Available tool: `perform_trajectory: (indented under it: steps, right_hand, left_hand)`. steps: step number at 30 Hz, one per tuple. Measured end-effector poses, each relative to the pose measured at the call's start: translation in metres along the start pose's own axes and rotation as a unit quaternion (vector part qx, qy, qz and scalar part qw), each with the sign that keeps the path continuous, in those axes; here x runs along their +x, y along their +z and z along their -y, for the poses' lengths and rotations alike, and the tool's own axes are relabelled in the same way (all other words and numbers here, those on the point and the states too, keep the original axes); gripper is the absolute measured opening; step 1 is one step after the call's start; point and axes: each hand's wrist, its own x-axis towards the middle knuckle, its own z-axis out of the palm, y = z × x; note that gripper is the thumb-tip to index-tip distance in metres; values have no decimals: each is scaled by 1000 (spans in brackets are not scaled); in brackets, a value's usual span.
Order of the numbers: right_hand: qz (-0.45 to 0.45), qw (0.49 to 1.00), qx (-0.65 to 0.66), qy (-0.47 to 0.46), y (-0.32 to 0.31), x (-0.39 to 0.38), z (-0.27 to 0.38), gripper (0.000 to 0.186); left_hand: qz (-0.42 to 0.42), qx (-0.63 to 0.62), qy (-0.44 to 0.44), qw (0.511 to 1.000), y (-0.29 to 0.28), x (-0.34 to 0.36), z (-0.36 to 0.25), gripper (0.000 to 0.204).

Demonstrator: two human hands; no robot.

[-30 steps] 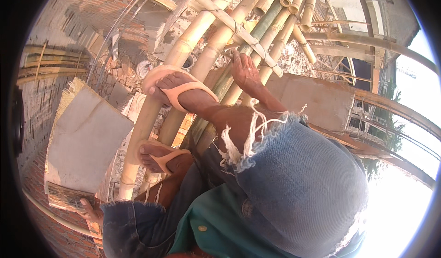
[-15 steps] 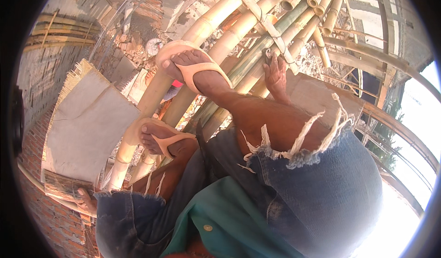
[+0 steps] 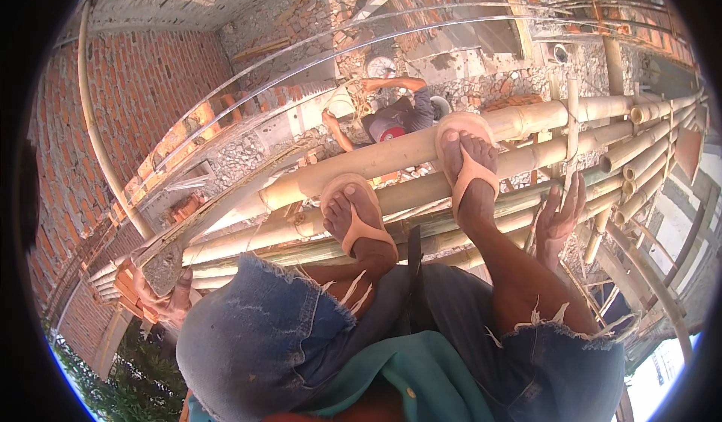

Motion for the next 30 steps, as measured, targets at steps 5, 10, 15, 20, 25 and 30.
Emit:
perform_trajectory:
  steps: [5, 10, 15, 20, 25, 30]
  right_hand:
    - [-58, 902, 427, -14, -93, -9, -17, 57]
    - [213, 755, 583, -211, -124, -11, -25, 54]
    - [274, 724, 531, -344, -146, -2, 16, 57]
    - [325, 725, 448, -410, -138, 23, 62, 50]
    - [320, 812, 408, -269, -85, 56, 105, 56]
    - [355, 591, 717, 100, -21, 128, 182, 51]
  left_hand:
    - [130, 146, 33, 980, 51, 20, -5, 70]
    - [138, 166, -6, 976, 118, 18, 32, 85]
    - [78, 177, -131, 972, 172, 12, 74, 74]
    - [52, 165, -213, 962, 205, 3, 100, 59]
    - [32, 153, -288, 945, 221, 3, 104, 58]
    - [-25, 128, -345, 929, 237, 7, 93, 60]
